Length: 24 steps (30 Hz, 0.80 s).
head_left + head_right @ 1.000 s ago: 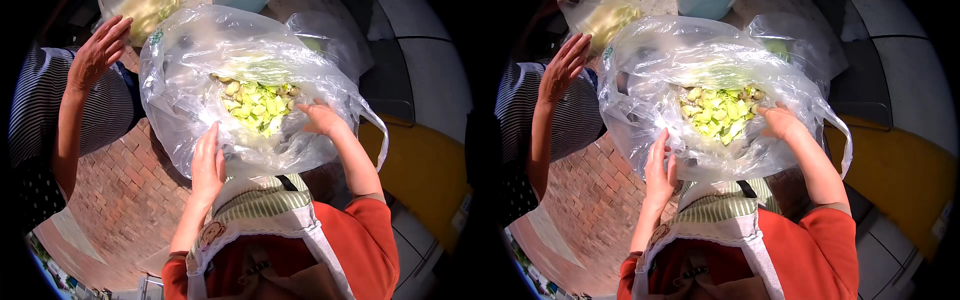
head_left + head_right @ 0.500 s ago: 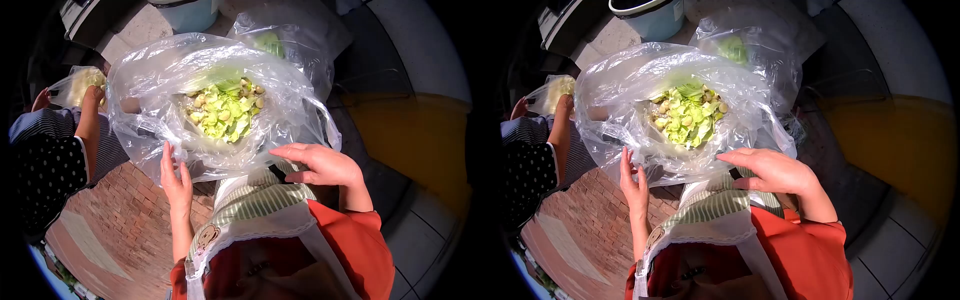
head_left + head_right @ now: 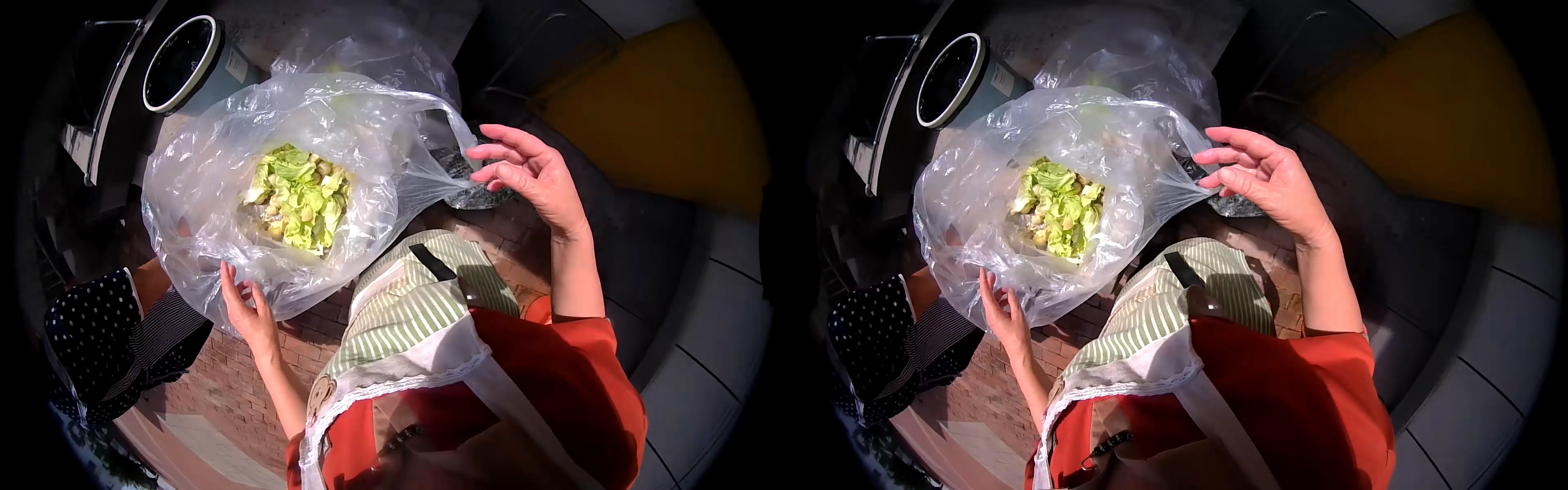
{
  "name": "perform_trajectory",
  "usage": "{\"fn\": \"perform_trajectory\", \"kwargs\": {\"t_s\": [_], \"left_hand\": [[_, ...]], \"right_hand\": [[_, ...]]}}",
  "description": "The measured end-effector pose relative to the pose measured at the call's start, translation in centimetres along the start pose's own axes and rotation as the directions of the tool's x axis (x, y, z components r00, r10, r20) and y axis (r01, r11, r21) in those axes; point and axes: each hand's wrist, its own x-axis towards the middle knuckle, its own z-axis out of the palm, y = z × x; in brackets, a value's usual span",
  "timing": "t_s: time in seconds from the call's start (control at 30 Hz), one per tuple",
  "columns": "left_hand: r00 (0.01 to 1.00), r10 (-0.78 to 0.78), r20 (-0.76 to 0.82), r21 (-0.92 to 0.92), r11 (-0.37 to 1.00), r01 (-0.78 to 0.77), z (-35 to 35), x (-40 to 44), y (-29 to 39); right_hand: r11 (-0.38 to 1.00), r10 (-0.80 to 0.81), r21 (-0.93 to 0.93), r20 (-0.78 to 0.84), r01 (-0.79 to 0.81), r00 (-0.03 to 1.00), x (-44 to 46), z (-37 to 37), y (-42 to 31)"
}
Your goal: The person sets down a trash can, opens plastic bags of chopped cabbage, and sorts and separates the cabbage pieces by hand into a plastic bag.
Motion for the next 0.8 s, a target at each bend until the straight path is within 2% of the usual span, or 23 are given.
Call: {"fn": "perform_trajectory", "kwargs": {"t_s": [0.07, 0.1, 0.13, 0.17, 0.2, 0.27, 0.33, 0.37, 0.4, 0.43, 0.47, 0.5, 0.53, 0.57, 0.6, 0.67, 0.7, 0.73, 0.77, 0.8], "left_hand": [[0.999, 0.045, -0.009, 0.048, 0.998, -0.044, 0.4, -0.5, -0.5], [0.996, 0.087, -0.027, 0.078, 0.993, -0.084, -0.4, -0.6, -0.1], [0.991, 0.127, -0.038, 0.107, 0.987, -0.123, -0.6, -0.7, -0.4], [0.987, 0.145, -0.068, 0.137, 0.981, -0.135, -0.7, -1.0, -1.7], [0.986, 0.139, -0.09, 0.143, 0.982, -0.125, -1.2, -1.4, -2.2], [0.963, 0.132, -0.237, 0.281, 0.958, -0.063, -2.3, -2.4, -2.8], [0.941, 0.112, -0.318, 0.281, 0.959, -0.019, -2.4, -3.7, -5.2], [0.914, 0.003, -0.405, 0.186, 0.979, 0.079, -2.3, -4.1, -6.3], [0.872, -0.111, -0.477, 0.083, 0.982, 0.171, -2.1, -4.6, -7.8], [0.847, -0.256, -0.465, -0.048, 0.963, 0.265, -1.4, -5.1, -11.4], [0.843, -0.256, -0.473, -0.058, 0.964, 0.26, -1.1, -5.1, -11.7], [0.74, -0.596, -0.312, -0.497, 0.766, 0.407, -0.9, -5.1, -11.7], [0.6, -0.8, -0.011, -0.797, 0.37, 0.478, -0.7, -5.2, -11.8], [0.641, -0.764, 0.072, -0.898, 0.23, 0.376, 0.1, -5.3, -12.5], [0.718, -0.664, 0.209, -0.939, 0.069, 0.337, 0.5, -5.5, -14.7], [0.654, -0.694, 0.301, -0.933, -0.072, 0.353, 0.9, -5.4, -16.5], [0.661, -0.688, 0.301, -0.935, -0.076, 0.347, 0.8, -5.1, -16.4], [0.771, -0.597, 0.223, -0.945, 0.062, 0.321, 0.0, -4.5, -15.0], [0.857, -0.494, 0.147, -0.942, 0.194, 0.273, -1.3, -4.2, -13.8], [0.884, -0.465, 0.055, -0.927, 0.305, 0.218, -3.2, -3.3, -9.9]], "right_hand": [[0.987, -0.157, -0.037, -0.099, 0.155, 0.983, 0.6, 0.4, 2.9], [0.99, -0.138, -0.054, -0.13, 0.132, 0.982, 0.5, 0.8, 2.8], [0.989, -0.144, -0.047, -0.102, 0.14, 0.984, 1.0, 1.6, 3.4], [0.978, -0.173, -0.137, -0.088, 0.16, 0.981, 1.1, 2.1, 3.9], [0.957, -0.202, -0.226, -0.075, 0.18, 0.977, 1.3, 2.6, 4.2], [0.943, -0.205, -0.26, 0.033, 0.207, 0.978, 1.7, 4.3, 4.2], [0.878, -0.194, -0.423, 0.115, 0.225, 0.974, 1.7, 5.4, 4.7], [0.951, -0.117, -0.264, 0.169, 0.159, 0.979, 1.5, 6.6, 4.3], [0.93, -0.03, -0.34, 0.303, 0.138, 0.952, 1.6, 6.8, 4.4], [0.92, -0.034, -0.336, 0.445, 0.202, 0.895, 1.5, 7.5, 5.3], [0.949, 0.087, -0.298, 0.567, 0.106, 0.819, 0.9, 8.9, 4.3], [0.9, 0.073, -0.362, 0.674, 0.242, 0.735, 0.5, 10.0, 3.6], [0.834, 0.081, -0.401, 0.768, 0.378, 0.635, 0.3, 10.8, 3.1], [0.835, 0.08, -0.395, 0.775, 0.382, 0.627, 0.6, 11.2, 2.8], [0.833, 0.035, -0.358, 0.795, 0.422, 0.606, 0.6, 11.7, 2.5], [0.822, -0.014, -0.325, 0.809, 0.467, 0.588, 0.5, 12.7, 1.9], [0.75, -0.094, -0.381, 0.749, 0.541, 0.656, 0.6, 13.2, 1.8], [0.669, -0.178, -0.44, 0.687, 0.599, 0.704, 0.7, 13.6, 1.4], [0.648, -0.178, -0.497, 0.639, 0.577, 0.749, 1.1, 13.9, 0.7], [0.595, -0.29, -0.502, 0.594, 0.628, 0.75, 1.4, 14.4, 0.2]]}}
